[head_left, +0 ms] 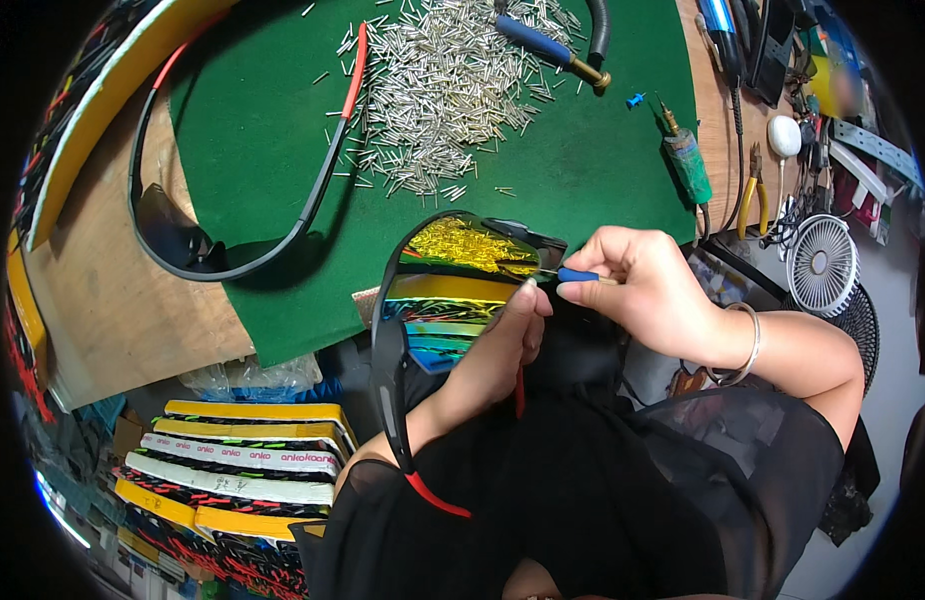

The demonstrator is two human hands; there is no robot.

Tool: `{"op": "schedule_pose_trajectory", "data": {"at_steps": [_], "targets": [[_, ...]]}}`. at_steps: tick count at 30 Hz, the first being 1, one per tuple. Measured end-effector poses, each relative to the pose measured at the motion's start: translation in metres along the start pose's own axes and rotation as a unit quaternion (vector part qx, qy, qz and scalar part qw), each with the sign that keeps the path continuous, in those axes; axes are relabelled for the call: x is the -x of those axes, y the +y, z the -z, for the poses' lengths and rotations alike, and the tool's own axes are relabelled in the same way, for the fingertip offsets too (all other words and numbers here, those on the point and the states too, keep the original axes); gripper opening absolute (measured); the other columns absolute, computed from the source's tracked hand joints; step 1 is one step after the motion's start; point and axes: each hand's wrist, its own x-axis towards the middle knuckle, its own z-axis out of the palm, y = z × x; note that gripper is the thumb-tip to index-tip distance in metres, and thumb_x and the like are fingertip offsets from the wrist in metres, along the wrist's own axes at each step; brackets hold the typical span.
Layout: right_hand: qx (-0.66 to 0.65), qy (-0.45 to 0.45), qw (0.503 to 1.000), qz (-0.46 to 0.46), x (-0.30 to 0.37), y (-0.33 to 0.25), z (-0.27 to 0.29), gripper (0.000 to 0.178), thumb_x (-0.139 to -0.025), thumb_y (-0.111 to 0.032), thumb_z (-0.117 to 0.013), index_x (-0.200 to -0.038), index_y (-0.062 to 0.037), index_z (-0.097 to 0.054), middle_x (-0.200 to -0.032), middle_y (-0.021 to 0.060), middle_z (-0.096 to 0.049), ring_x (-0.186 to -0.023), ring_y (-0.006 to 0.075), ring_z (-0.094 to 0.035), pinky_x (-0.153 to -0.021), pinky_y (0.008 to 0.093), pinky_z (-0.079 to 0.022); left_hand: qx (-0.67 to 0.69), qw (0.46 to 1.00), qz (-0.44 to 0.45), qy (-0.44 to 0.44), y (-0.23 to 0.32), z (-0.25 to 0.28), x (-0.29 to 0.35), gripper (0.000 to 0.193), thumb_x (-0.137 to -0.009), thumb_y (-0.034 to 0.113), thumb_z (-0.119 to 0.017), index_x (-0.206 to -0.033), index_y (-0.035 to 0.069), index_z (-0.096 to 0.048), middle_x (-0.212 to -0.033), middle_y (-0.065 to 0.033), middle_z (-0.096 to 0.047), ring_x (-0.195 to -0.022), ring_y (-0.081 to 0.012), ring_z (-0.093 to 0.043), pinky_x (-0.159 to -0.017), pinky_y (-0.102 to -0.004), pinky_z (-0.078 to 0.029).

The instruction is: The person assembles sunglasses by inserting small metal pins into the frame using a screwdriver and a yellow tool. They repeatedly pick up sunglasses from a tray, secure the pins, and place the finished units back on the tray.

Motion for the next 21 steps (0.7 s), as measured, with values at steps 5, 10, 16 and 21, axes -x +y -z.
{"op": "schedule_pose_trajectory", "data": {"at_steps": [5,10,16,21], "targets": [[0.126,0.003,0.981,0.148,0.002,-0.006,0.004,0.017,-0.075,-0.009,-0.064,-0.085,0.0015,-0.055,-0.069,0.0155,-0.060,-0.065,0.0286,-0.060,-0.058,0.0338,-0.047,0.029,0.999,-0.028,-0.022,-0.001,0.003,0.000,0.024,-0.095,0.026,-0.039,-0.085,0.006,-0.050,-0.054,0.0037,-0.038,-0.043,-0.0051,-0.027,-0.040,-0.0196,-0.022],[0.284,-0.076,0.923,0.249,0.014,-0.023,0.039,0.018,-0.077,-0.008,-0.057,-0.093,-0.0017,-0.050,-0.079,0.0168,-0.058,-0.075,0.0339,-0.058,-0.065,0.0392,-0.046,0.010,0.999,-0.023,-0.022,0.021,0.001,0.022,0.023,-0.095,0.024,-0.041,-0.098,0.003,-0.051,-0.064,0.0013,-0.048,-0.045,-0.0027,-0.030,-0.041,-0.0170,-0.024],[0.377,0.302,0.760,0.435,-0.064,-0.006,0.029,0.028,-0.076,0.000,-0.050,-0.104,-0.0040,-0.052,-0.084,0.0118,-0.051,-0.077,0.0284,-0.054,-0.065,0.0354,-0.045,0.005,0.990,-0.135,-0.029,0.045,-0.003,0.026,0.024,-0.094,0.022,-0.044,-0.102,0.000,-0.051,-0.074,-0.0030,-0.055,-0.049,-0.0025,-0.037,-0.042,-0.0149,-0.031],[0.350,0.305,0.767,0.442,-0.052,-0.008,0.024,0.043,-0.072,-0.005,-0.061,-0.113,-0.0013,-0.049,-0.100,0.0145,-0.050,-0.087,0.0302,-0.051,-0.077,0.0369,-0.043,-0.022,0.987,-0.162,0.013,0.047,-0.007,0.032,0.026,-0.094,0.022,-0.044,-0.103,-0.002,-0.050,-0.077,-0.0050,-0.059,-0.051,-0.0028,-0.042,-0.043,-0.0153,-0.035]]}}
